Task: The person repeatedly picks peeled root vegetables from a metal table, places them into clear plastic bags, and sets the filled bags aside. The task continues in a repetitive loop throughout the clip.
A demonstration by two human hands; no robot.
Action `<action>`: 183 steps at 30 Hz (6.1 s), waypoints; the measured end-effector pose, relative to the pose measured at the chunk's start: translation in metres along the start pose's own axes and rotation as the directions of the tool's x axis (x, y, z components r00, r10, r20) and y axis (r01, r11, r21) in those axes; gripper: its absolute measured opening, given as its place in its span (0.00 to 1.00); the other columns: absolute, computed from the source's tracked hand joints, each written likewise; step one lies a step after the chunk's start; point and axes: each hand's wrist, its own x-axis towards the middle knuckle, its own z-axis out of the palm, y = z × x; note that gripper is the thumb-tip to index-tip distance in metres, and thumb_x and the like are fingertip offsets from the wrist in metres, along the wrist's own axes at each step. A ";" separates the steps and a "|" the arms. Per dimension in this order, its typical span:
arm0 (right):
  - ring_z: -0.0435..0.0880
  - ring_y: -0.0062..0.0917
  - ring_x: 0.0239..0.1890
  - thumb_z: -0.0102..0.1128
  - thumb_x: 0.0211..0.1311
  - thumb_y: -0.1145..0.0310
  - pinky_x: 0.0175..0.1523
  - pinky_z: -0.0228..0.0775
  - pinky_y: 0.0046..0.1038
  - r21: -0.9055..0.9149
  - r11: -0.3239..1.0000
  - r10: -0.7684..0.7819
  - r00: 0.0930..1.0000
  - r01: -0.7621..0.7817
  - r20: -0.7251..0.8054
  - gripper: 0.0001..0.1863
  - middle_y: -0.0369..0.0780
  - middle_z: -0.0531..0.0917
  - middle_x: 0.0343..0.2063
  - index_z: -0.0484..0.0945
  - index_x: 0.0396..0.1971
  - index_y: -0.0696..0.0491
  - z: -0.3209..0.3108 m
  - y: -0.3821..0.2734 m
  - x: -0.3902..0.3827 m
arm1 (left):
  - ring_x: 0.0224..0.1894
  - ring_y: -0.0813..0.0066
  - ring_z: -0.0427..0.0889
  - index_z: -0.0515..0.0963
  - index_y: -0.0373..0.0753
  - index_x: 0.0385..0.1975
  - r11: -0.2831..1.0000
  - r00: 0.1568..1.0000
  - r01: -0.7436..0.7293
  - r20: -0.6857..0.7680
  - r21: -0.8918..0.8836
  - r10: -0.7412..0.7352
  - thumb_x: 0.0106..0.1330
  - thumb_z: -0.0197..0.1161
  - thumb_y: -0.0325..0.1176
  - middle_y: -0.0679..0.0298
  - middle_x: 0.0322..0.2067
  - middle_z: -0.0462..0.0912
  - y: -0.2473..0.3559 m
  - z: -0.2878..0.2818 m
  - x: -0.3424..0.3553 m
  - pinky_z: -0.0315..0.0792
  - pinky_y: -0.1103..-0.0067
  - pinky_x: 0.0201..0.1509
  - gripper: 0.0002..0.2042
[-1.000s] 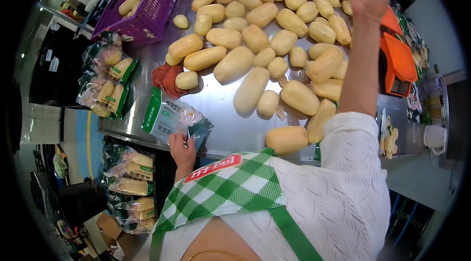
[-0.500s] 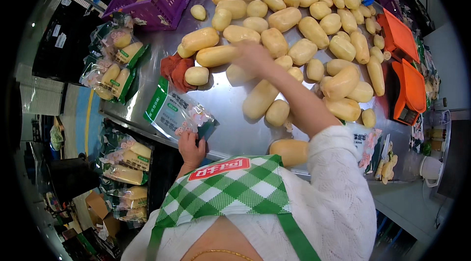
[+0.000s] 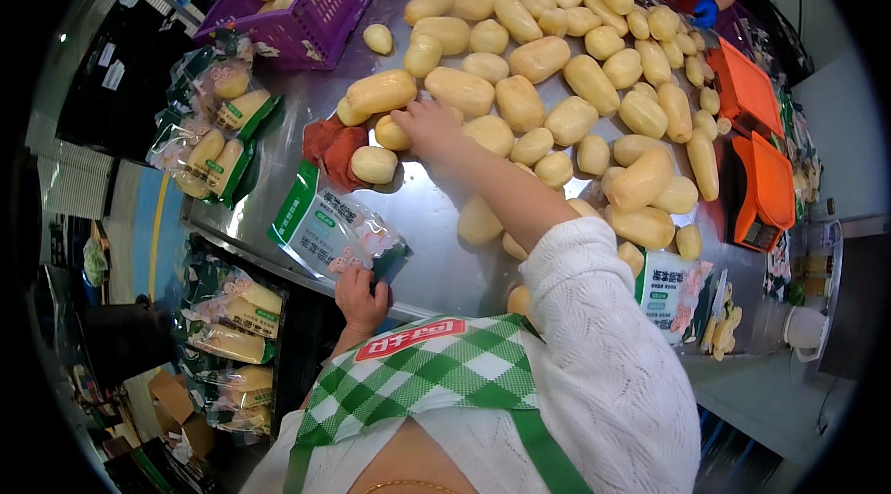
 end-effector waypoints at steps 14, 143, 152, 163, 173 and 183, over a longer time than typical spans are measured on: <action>0.68 0.41 0.58 0.67 0.48 0.63 0.59 0.63 0.40 0.047 0.997 -0.058 0.990 0.064 -0.127 0.35 0.46 0.70 0.54 0.66 0.59 0.50 -0.027 -0.009 0.065 | 0.30 0.53 0.71 0.70 0.39 0.22 0.999 0.999 0.004 0.044 -0.034 -0.002 0.49 0.60 0.32 0.57 0.27 0.70 -0.004 0.002 -0.002 0.63 0.62 0.33 0.07; 0.73 0.50 0.53 0.73 0.43 0.64 0.58 0.65 0.42 0.510 0.834 0.037 0.944 -0.210 0.328 0.47 0.53 0.73 0.52 0.57 0.65 0.53 -0.031 -0.068 -0.247 | 0.35 0.53 0.79 0.78 0.37 0.27 0.974 0.983 0.136 0.148 -0.182 -0.110 0.58 0.61 0.40 0.54 0.31 0.76 0.037 -0.020 0.050 0.75 0.63 0.37 0.11; 0.79 0.25 0.43 0.63 0.54 0.77 0.43 0.75 0.24 0.828 0.437 0.080 0.932 -0.352 0.354 0.32 0.45 0.78 0.44 0.63 0.60 0.61 -0.060 -0.094 -0.217 | 0.36 0.57 0.79 0.78 0.36 0.26 0.957 0.977 0.193 0.133 -0.217 -0.167 0.59 0.60 0.39 0.57 0.32 0.76 0.039 -0.023 0.050 0.75 0.64 0.38 0.11; 0.79 0.25 0.36 0.64 0.55 0.67 0.43 0.73 0.27 0.818 0.392 0.358 0.889 -0.422 0.287 0.22 0.41 0.79 0.38 0.72 0.48 0.61 -0.034 -0.100 -0.196 | 0.41 0.54 0.80 0.79 0.36 0.28 0.971 0.975 0.153 0.188 -0.182 -0.119 0.60 0.60 0.40 0.55 0.38 0.76 0.053 -0.035 0.052 0.74 0.61 0.41 0.12; 0.79 0.23 0.43 0.55 0.67 0.56 0.43 0.76 0.24 0.657 -0.606 0.197 0.716 -0.449 0.670 0.19 0.37 0.80 0.44 0.72 0.51 0.52 -0.018 -0.092 -0.201 | 0.34 0.58 0.77 0.76 0.38 0.24 0.989 0.998 0.055 0.038 -0.136 -0.050 0.63 0.57 0.39 0.59 0.30 0.75 0.053 -0.023 0.049 0.72 0.63 0.37 0.11; 0.75 0.46 0.43 0.64 0.40 0.79 0.50 0.68 0.40 0.464 0.870 -0.039 0.960 0.169 -0.277 0.28 0.48 0.78 0.42 0.73 0.48 0.57 -0.016 -0.121 -0.169 | 0.34 0.64 0.77 0.77 0.44 0.19 0.957 0.957 -0.288 -0.019 0.021 0.288 0.47 0.59 0.36 0.63 0.25 0.76 0.064 -0.040 0.060 0.72 0.69 0.35 0.04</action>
